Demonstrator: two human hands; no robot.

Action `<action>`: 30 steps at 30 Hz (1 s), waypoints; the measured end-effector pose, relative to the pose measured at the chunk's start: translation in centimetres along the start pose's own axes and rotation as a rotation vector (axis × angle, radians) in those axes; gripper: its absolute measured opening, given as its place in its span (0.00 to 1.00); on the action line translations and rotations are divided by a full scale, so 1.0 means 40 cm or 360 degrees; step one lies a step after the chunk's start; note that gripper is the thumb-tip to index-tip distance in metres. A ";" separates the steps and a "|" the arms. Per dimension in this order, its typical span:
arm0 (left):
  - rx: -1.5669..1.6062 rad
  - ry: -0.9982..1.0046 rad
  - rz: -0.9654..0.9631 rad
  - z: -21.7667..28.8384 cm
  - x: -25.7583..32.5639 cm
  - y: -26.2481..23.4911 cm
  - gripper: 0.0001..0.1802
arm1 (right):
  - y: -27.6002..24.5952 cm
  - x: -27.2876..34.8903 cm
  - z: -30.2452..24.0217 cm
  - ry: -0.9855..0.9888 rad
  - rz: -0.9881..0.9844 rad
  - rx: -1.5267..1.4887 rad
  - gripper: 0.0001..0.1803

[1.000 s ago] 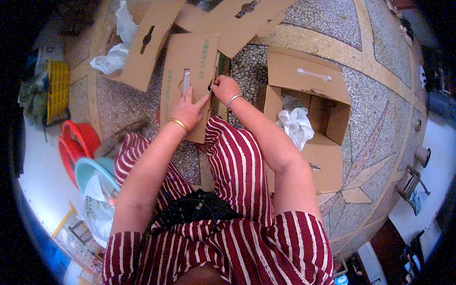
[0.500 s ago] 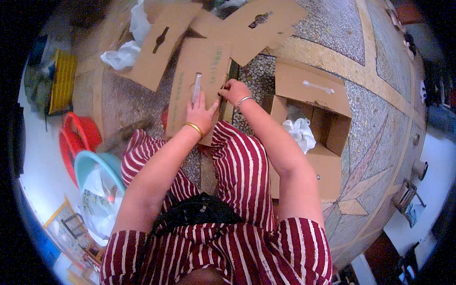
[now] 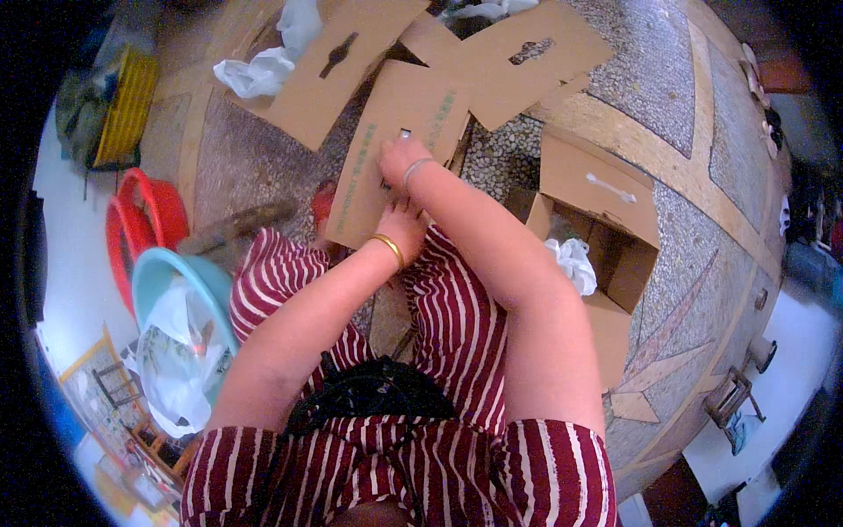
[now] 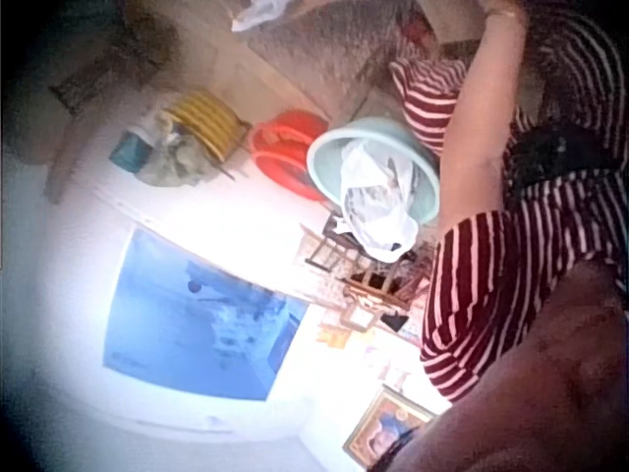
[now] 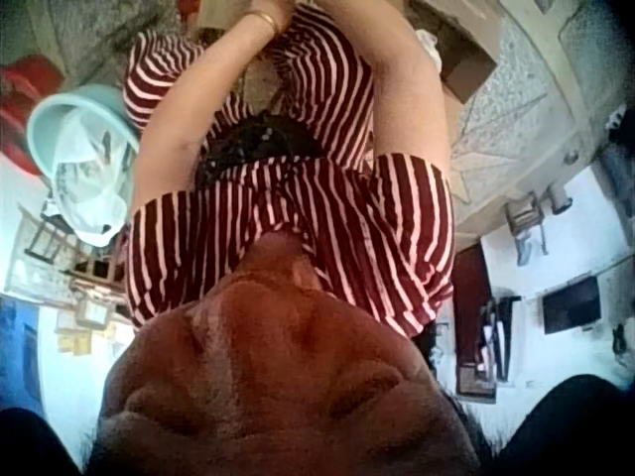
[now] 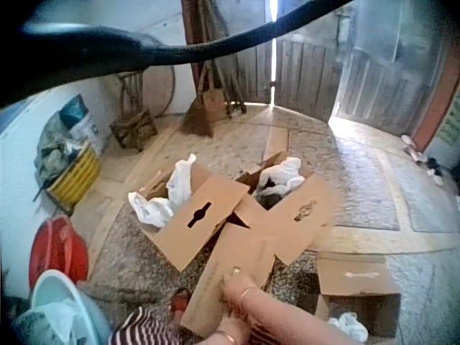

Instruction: The person sits on the floor and assembles several flat cardboard boxes into three-dimensional containers. They fold the flaps, tuck the tabs into slots, and secure the boxes by hand. The person handles multiple boxes sequentially, stacking the finished ones.

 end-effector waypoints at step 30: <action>-0.0020 0.0045 0.0275 0.027 0.035 -0.107 0.19 | -0.060 0.047 0.135 0.0617 0.0171 -0.0977 0.13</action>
Point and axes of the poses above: each hand's wrist, its own x-axis away from the middle knuckle, its own y-axis out of the palm, z = x × y, the point moved 7 cm from there along -x, towards the middle knuckle, and after that the axes turned 5 degrees about z, right-handed, at the moved point
